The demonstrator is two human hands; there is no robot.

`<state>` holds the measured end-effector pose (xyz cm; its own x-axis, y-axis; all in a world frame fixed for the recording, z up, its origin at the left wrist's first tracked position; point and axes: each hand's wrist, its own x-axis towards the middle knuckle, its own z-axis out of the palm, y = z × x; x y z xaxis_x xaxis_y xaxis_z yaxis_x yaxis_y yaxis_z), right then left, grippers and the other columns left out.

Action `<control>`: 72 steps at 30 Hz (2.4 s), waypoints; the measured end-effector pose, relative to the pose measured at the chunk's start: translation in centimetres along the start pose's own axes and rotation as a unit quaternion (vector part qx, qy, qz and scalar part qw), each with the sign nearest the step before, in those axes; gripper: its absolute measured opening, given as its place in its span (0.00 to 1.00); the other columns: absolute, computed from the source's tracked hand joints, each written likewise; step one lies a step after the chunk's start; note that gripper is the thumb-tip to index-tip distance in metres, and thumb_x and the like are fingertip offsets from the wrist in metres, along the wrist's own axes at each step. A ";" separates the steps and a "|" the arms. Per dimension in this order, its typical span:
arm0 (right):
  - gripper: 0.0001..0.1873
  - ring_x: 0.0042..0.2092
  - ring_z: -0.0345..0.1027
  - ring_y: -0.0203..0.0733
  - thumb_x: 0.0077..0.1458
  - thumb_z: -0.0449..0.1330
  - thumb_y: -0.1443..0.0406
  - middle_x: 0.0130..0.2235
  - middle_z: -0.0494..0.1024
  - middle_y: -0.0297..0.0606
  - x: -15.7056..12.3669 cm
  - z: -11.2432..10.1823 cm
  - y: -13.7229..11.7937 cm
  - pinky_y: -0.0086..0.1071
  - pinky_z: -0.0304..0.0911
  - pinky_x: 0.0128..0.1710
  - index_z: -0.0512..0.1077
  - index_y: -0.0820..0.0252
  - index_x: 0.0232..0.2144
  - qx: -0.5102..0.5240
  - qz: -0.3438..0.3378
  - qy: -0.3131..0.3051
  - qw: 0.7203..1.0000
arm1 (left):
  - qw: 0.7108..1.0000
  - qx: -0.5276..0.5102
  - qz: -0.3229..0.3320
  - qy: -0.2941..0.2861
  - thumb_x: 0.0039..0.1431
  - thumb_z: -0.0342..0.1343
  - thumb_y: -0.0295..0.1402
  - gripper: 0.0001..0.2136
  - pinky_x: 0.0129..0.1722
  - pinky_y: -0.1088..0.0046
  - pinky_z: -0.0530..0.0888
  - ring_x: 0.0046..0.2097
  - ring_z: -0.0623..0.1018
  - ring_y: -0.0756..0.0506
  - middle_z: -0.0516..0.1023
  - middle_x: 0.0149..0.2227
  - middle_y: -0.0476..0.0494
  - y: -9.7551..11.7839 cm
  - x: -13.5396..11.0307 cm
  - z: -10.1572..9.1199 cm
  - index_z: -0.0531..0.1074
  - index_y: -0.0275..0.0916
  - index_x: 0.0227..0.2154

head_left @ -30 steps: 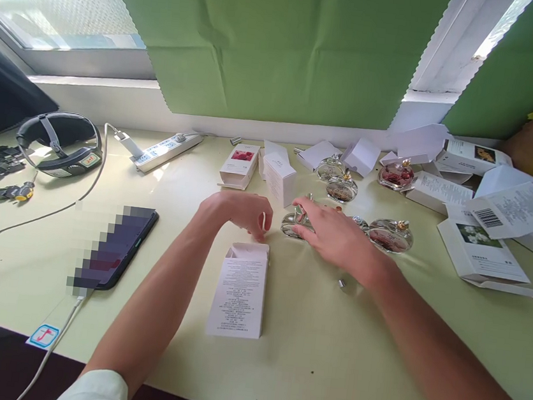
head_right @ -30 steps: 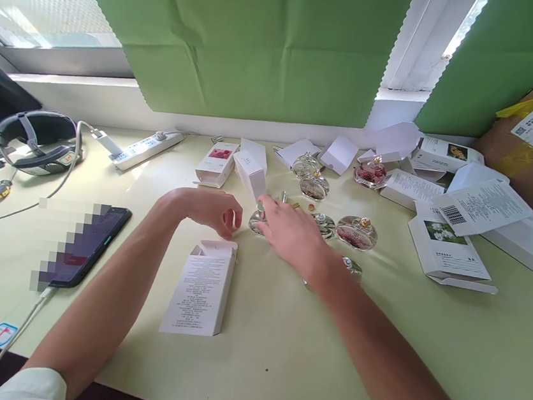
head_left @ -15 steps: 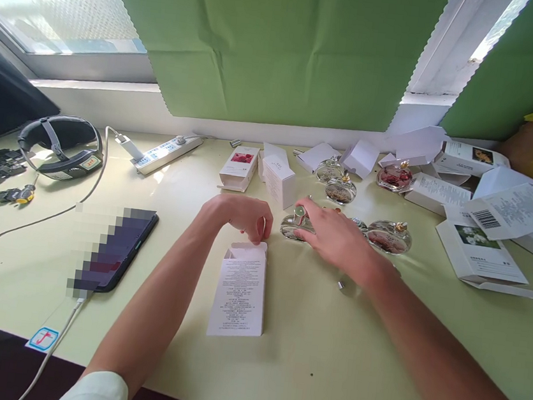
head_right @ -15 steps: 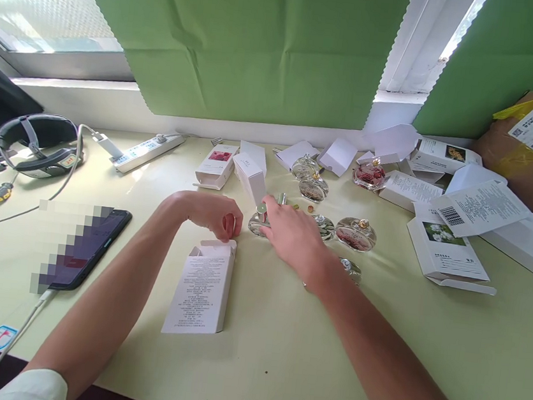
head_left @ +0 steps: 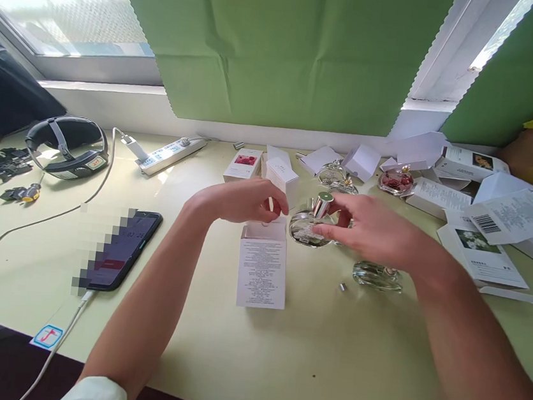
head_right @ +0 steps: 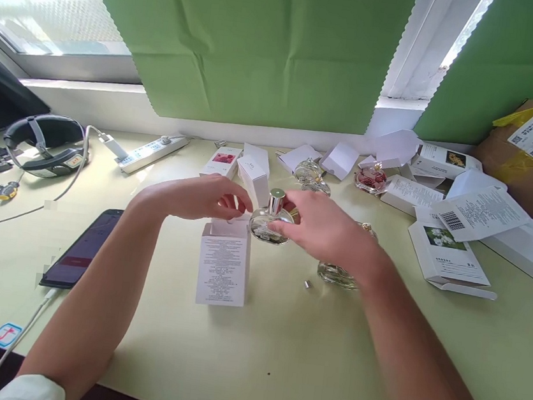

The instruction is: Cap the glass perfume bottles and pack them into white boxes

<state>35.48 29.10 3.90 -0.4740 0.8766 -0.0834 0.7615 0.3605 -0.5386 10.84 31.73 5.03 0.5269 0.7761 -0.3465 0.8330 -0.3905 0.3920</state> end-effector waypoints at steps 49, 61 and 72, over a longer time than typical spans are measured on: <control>0.12 0.39 0.70 0.46 0.67 0.52 0.56 0.40 0.74 0.38 -0.1 1.7 -0.6 0.41 0.67 0.39 0.63 0.51 0.50 0.068 -0.280 0.126 0.949 | 0.946 -0.217 0.152 0.187 0.61 0.55 0.29 0.11 0.42 0.75 0.76 0.44 0.81 0.48 0.83 0.44 0.46 1.4 -0.3 0.0 0.79 0.41 0.44; 0.08 0.35 0.63 0.40 0.66 0.55 0.58 0.35 0.69 0.35 -0.2 0.4 0.0 0.38 0.65 0.38 0.65 0.56 0.40 0.005 -0.280 0.136 0.950 | 0.952 -0.189 0.134 0.198 0.62 0.56 0.32 0.10 0.39 0.74 0.75 0.43 0.80 0.49 0.82 0.43 0.48 1.3 -0.2 0.1 0.79 0.43 0.43; 0.07 0.49 0.68 0.46 0.63 0.60 0.63 0.50 0.71 0.42 0.2 1.1 -0.5 0.40 0.66 0.43 0.71 0.56 0.44 -0.031 -0.283 0.108 0.953 | 0.953 -0.198 0.131 0.187 0.63 0.56 0.35 0.10 0.42 0.72 0.76 0.43 0.80 0.48 0.82 0.42 0.47 1.5 -0.5 0.0 0.78 0.42 0.44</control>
<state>34.53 28.72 3.20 -0.7189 0.5796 0.3838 0.4397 0.8068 -0.3948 11.85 30.77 5.80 0.5495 0.8288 0.1057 0.5129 -0.4345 0.7403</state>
